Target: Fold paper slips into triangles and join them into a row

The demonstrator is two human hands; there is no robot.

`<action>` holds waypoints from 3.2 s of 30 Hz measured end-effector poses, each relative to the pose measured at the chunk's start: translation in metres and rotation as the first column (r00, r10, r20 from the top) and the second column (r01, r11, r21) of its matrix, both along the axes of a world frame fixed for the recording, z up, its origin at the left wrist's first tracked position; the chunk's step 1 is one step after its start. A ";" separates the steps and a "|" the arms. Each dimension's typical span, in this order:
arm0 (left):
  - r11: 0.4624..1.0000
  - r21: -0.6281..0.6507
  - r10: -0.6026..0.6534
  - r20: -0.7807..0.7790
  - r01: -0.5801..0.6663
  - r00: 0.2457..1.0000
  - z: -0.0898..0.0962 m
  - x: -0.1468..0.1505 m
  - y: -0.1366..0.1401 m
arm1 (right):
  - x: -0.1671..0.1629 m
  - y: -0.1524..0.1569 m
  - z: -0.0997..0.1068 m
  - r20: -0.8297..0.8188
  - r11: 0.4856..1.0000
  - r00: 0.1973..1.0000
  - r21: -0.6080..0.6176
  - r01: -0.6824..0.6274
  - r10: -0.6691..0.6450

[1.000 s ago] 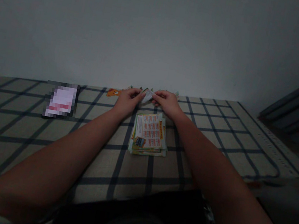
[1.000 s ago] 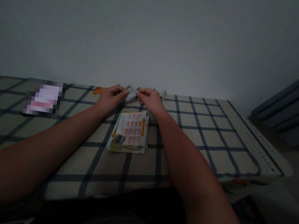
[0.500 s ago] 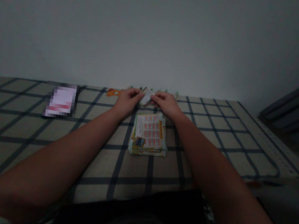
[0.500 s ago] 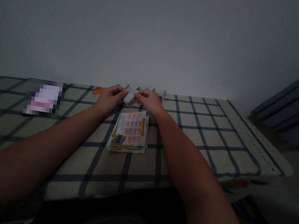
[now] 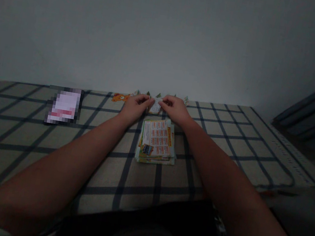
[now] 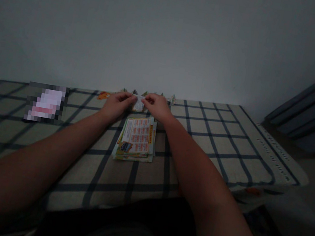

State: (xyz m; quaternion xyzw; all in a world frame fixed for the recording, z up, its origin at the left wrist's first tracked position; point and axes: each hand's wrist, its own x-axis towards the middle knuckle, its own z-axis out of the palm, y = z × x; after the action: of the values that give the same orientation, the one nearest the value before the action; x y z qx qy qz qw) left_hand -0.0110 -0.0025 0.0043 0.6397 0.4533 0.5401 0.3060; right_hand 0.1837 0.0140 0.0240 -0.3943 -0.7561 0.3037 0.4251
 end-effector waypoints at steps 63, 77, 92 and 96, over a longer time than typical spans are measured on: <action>0.997 0.009 -0.082 0.019 0.082 0.996 0.001 -0.001 -0.001 | -0.003 -0.006 0.006 -0.193 0.988 0.981 -0.146 -0.060 0.031; 1.000 0.001 -0.023 0.024 0.023 0.999 0.003 -0.001 -0.005 | -0.004 -0.009 0.009 -0.202 0.972 0.978 -0.213 -0.095 0.051; 0.991 -0.086 -0.099 0.029 0.102 0.995 0.002 -0.001 -0.003 | 0.001 -0.004 0.006 -0.048 0.995 0.999 -0.099 0.005 -0.010; 0.999 -0.034 -0.033 -0.034 0.032 0.999 0.004 -0.001 -0.004 | 0.000 -0.006 0.006 -0.101 0.985 0.994 -0.169 -0.043 0.026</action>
State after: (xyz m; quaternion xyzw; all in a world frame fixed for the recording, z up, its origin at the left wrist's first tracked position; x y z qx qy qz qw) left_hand -0.0121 -0.0070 0.0084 0.6510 0.4571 0.5162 0.3176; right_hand 0.1841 0.0080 0.0299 -0.4006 -0.7120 0.3939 0.4213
